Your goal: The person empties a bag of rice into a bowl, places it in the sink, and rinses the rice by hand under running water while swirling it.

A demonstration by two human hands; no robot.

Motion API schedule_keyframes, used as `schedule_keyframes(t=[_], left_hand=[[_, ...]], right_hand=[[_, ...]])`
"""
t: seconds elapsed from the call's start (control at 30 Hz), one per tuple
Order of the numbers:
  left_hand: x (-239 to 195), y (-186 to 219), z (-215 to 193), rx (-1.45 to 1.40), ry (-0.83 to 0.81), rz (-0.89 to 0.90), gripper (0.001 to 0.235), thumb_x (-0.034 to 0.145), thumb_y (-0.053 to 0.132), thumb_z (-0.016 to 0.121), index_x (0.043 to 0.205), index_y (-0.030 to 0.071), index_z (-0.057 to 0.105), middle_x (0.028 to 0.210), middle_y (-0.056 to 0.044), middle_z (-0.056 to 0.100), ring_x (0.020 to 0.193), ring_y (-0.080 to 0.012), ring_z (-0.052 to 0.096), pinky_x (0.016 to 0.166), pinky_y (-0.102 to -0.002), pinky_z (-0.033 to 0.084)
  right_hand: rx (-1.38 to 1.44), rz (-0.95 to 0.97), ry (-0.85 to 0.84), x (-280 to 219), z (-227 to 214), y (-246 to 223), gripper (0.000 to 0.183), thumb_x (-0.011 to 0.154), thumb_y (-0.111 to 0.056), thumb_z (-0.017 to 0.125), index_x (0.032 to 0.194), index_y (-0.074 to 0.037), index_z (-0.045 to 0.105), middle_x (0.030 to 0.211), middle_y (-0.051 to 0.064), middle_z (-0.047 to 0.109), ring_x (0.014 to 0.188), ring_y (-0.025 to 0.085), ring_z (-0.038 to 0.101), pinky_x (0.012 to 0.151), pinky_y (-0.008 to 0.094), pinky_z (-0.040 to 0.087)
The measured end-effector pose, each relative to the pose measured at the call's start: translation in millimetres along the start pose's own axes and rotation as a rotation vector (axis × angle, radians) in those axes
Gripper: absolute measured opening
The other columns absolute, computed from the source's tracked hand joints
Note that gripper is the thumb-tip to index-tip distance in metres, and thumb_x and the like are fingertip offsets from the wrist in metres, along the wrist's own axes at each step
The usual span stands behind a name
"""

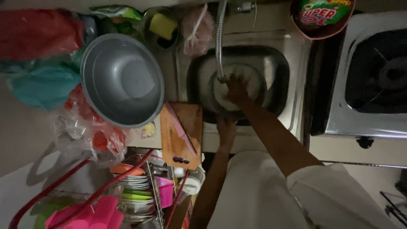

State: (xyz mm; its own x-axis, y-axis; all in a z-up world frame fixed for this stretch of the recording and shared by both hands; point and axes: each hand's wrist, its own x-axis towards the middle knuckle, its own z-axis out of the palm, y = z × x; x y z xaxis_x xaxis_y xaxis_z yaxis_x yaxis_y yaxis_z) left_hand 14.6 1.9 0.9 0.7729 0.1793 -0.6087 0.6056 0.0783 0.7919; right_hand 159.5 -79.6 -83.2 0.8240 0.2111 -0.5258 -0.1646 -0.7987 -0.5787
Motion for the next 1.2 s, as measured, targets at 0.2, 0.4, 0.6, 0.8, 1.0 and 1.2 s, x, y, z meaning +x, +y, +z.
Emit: schedule_keyframes(t=[0.2,0.4,0.6,0.8,1.0,1.2], left_hand=[[20,22,-17,0.263,-0.112,-0.071,0.016,0.094,0.008,0.066,0.087,-0.007,0.066,0.082,-0.009,0.065,0.076,-0.0205,0.058,0.074,-0.036,0.05],[31,-4,-23,0.162,-0.118,-0.192,0.013,0.089,0.002,0.063,0.098,-0.005,0.068,0.101,-0.012,0.071,0.09,-0.0205,0.068,0.082,-0.036,0.058],[29,4,-21,0.177,-0.132,-0.223,0.023,0.092,0.006,0.067,0.109,-0.009,0.068,0.113,-0.014,0.071,0.098,-0.0221,0.066,0.085,-0.034,0.058],[19,34,-22,0.015,-0.163,-0.287,0.031,0.093,0.006,0.061,0.122,-0.006,0.064,0.12,-0.015,0.069,0.102,-0.0233,0.067,0.086,-0.032,0.06],[29,11,-24,-0.022,-0.171,-0.289,0.039,0.1,0.014,0.057,0.132,-0.005,0.049,0.127,-0.017,0.063,0.106,-0.0233,0.068,0.091,-0.035,0.063],[39,-33,-28,0.089,-0.193,-0.211,0.039,0.091,-0.002,0.066,0.127,-0.011,0.054,0.114,-0.018,0.066,0.1,-0.025,0.067,0.094,-0.04,0.06]], right_hand=[[-0.024,0.01,-0.176,-30,5,15,0.014,0.104,-0.013,0.051,0.092,-0.007,0.053,0.093,0.011,0.055,0.079,0.023,0.052,0.073,0.037,0.055],[-0.092,0.025,-0.09,-28,3,24,0.012,0.103,-0.014,0.052,0.094,-0.007,0.053,0.095,0.011,0.055,0.08,0.024,0.052,0.074,0.038,0.055],[-0.159,0.031,-0.02,-1,20,26,0.01,0.103,-0.014,0.053,0.096,-0.007,0.052,0.096,0.012,0.055,0.081,0.025,0.053,0.074,0.039,0.055],[-0.16,0.006,-0.026,-14,9,14,0.009,0.103,-0.015,0.053,0.098,-0.008,0.052,0.097,0.013,0.055,0.082,0.026,0.053,0.075,0.04,0.055],[-0.214,-0.011,-0.014,-21,11,14,0.008,0.103,-0.015,0.054,0.1,-0.008,0.052,0.099,0.013,0.056,0.083,0.026,0.053,0.075,0.041,0.055],[-0.235,-0.022,-0.064,11,24,23,0.008,0.103,-0.016,0.054,0.102,-0.008,0.051,0.1,0.014,0.056,0.084,0.027,0.054,0.075,0.041,0.055]])
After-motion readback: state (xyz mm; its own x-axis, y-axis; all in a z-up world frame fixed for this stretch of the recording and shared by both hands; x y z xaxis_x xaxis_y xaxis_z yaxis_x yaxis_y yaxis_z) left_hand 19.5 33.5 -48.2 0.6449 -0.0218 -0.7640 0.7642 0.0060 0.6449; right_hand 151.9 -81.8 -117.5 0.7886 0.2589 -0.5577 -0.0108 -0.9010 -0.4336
